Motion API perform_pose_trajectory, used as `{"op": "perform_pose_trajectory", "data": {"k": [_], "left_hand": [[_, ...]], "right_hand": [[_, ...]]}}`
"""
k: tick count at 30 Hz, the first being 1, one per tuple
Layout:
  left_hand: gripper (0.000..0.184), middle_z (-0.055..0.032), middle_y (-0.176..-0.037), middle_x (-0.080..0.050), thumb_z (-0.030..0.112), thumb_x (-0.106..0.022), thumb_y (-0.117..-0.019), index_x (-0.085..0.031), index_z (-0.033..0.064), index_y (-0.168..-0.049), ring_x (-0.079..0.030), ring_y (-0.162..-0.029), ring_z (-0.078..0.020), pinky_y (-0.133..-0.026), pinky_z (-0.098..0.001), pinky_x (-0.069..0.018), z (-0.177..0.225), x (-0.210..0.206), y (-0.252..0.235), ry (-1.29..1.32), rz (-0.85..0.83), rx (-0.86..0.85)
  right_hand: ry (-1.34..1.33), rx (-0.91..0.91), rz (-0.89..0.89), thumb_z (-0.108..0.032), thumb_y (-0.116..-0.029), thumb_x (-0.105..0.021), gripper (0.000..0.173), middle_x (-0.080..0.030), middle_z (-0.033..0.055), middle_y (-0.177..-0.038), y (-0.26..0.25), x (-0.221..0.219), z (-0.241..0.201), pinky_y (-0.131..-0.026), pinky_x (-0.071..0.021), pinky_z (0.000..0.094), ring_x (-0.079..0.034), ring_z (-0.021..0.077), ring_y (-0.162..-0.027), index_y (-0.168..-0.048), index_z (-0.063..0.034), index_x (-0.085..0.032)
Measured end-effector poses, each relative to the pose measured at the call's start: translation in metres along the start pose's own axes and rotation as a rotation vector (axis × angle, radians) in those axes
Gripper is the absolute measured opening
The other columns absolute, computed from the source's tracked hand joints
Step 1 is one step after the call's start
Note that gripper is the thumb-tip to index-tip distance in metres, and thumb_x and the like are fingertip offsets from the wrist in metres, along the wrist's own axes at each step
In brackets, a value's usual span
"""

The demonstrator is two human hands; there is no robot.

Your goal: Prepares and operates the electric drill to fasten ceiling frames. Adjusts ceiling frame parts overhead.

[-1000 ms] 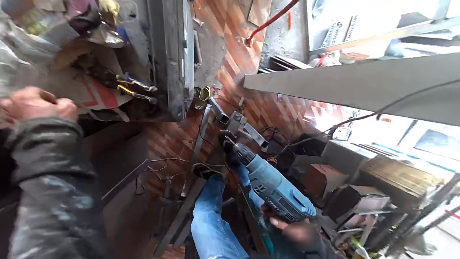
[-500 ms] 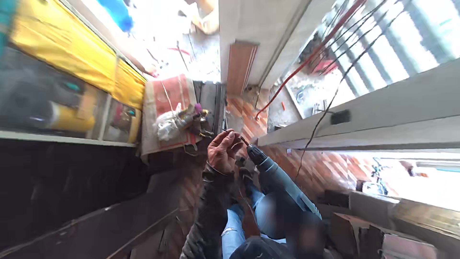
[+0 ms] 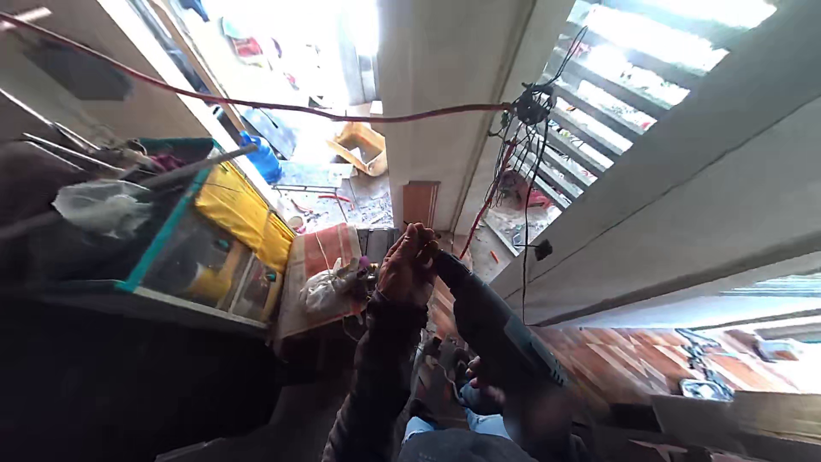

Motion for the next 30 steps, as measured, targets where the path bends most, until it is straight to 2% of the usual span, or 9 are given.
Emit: {"op": "perform_pose_trajectory", "data": {"k": [5,10,13,15,17,20,24,27,30], "left_hand": [[0.035,0.0008,-0.086,-0.071,0.024,-0.039,-0.1108,-0.070,0.0153,-0.098,-0.069,-0.073,-0.0083,-0.067,-0.0250,-0.0600,0.007,-0.030,0.000,-0.065,-0.068,-0.058],[0.032,-0.0025,-0.086,-0.072,0.017,-0.042,-0.1093,-0.071,0.0109,-0.099,-0.070,-0.074,-0.0107,-0.070,-0.0273,-0.0606,0.012,-0.056,0.000,-0.179,-0.133,-0.071],[0.027,-0.0050,-0.085,-0.072,0.015,-0.044,-0.1090,-0.069,0.0065,-0.102,-0.071,-0.074,-0.0140,-0.066,-0.0304,-0.0616,0.006,-0.075,-0.001,-0.276,-0.061,-0.067],[0.029,-0.0021,-0.083,-0.073,0.017,-0.042,-0.1102,-0.067,0.0079,-0.099,-0.071,-0.073,-0.0117,-0.064,-0.0282,-0.0616,-0.002,-0.107,-0.007,-0.345,-0.074,-0.086],[0.032,-0.0005,-0.082,-0.074,0.017,-0.041,-0.1104,-0.069,0.0090,-0.097,-0.072,-0.072,-0.0094,-0.063,-0.0257,-0.0616,-0.007,-0.146,-0.008,-0.377,-0.153,-0.126],[0.032,-0.0011,-0.080,-0.074,0.014,-0.041,-0.1101,-0.068,0.0068,-0.095,-0.072,-0.071,-0.0091,-0.063,-0.0241,-0.0614,-0.011,-0.212,-0.006,-0.471,-0.265,-0.176],[0.025,-0.0029,-0.081,-0.072,0.014,-0.045,-0.1090,-0.065,0.0055,-0.096,-0.071,-0.071,-0.0117,-0.066,-0.0271,-0.0613,-0.025,-0.304,-0.015,-0.648,-0.391,-0.243],[0.021,-0.0031,-0.084,-0.072,0.018,-0.052,-0.1069,-0.068,0.0071,-0.098,-0.070,-0.074,-0.0135,-0.068,-0.0298,-0.0614,-0.047,-0.365,-0.029,-0.741,-0.520,-0.291],[0.021,-0.0007,-0.087,-0.073,0.026,-0.055,-0.1059,-0.068,0.0107,-0.100,-0.071,-0.075,-0.0129,-0.070,-0.0309,-0.0627,-0.069,-0.420,-0.040,-0.876,-0.668,-0.343]], "right_hand": [[0.020,0.056,-0.004,-0.009,-0.0886,-0.077,0.035,-0.075,0.0133,-0.114,-0.001,-0.003,-0.018,-0.091,-0.0619,0.0412,-0.074,0.0255,-0.101,-0.123,-0.0108,-0.071],[-0.100,0.032,-0.043,-0.006,-0.0895,-0.076,0.031,-0.075,0.0152,-0.111,0.000,-0.006,-0.033,-0.085,-0.0633,0.0411,-0.075,0.0253,-0.095,-0.120,-0.0057,-0.071],[-0.085,0.087,0.031,-0.007,-0.0891,-0.074,0.030,-0.076,0.0114,-0.110,0.006,-0.009,-0.045,-0.084,-0.0640,0.0395,-0.075,0.0229,-0.094,-0.119,-0.0086,-0.073],[0.032,0.244,0.139,-0.010,-0.0879,-0.077,0.038,-0.076,0.0108,-0.112,0.001,0.003,-0.054,-0.087,-0.0629,0.0412,-0.075,0.0237,-0.098,-0.125,-0.0094,-0.069],[0.124,0.395,0.211,-0.018,-0.0889,-0.079,0.045,-0.075,0.0074,-0.112,-0.011,0.016,-0.062,-0.087,-0.0632,0.0380,-0.074,0.0187,-0.099,-0.129,-0.0058,-0.062],[0.014,0.505,0.281,-0.013,-0.0882,-0.079,0.035,-0.077,0.0063,-0.109,-0.026,0.027,-0.081,-0.086,-0.0627,0.0382,-0.075,0.0190,-0.097,-0.123,-0.0135,-0.070],[0.019,0.736,0.251,-0.016,-0.0923,-0.076,0.029,-0.077,0.0115,-0.107,-0.057,0.045,-0.129,-0.088,-0.0620,0.0408,-0.074,0.0236,-0.097,-0.121,-0.0125,-0.072],[-0.089,0.843,0.206,-0.035,-0.0943,-0.073,0.035,-0.076,0.0127,-0.111,-0.081,0.067,-0.162,-0.088,-0.0619,0.0404,-0.074,0.0250,-0.099,-0.123,-0.0141,-0.072],[-0.228,0.929,0.144,-0.057,-0.0936,-0.065,0.053,-0.075,0.0139,-0.112,-0.108,0.090,-0.191,-0.086,-0.0620,0.0407,-0.074,0.0264,-0.098,-0.123,-0.0137,-0.071]]}}
Point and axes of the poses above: each hand's wrist, its own y-axis away from the middle knuckle, its own x-axis out of the back of the hand, z = x × y, the point moved 6 cm from there along -y, towards the middle knuckle
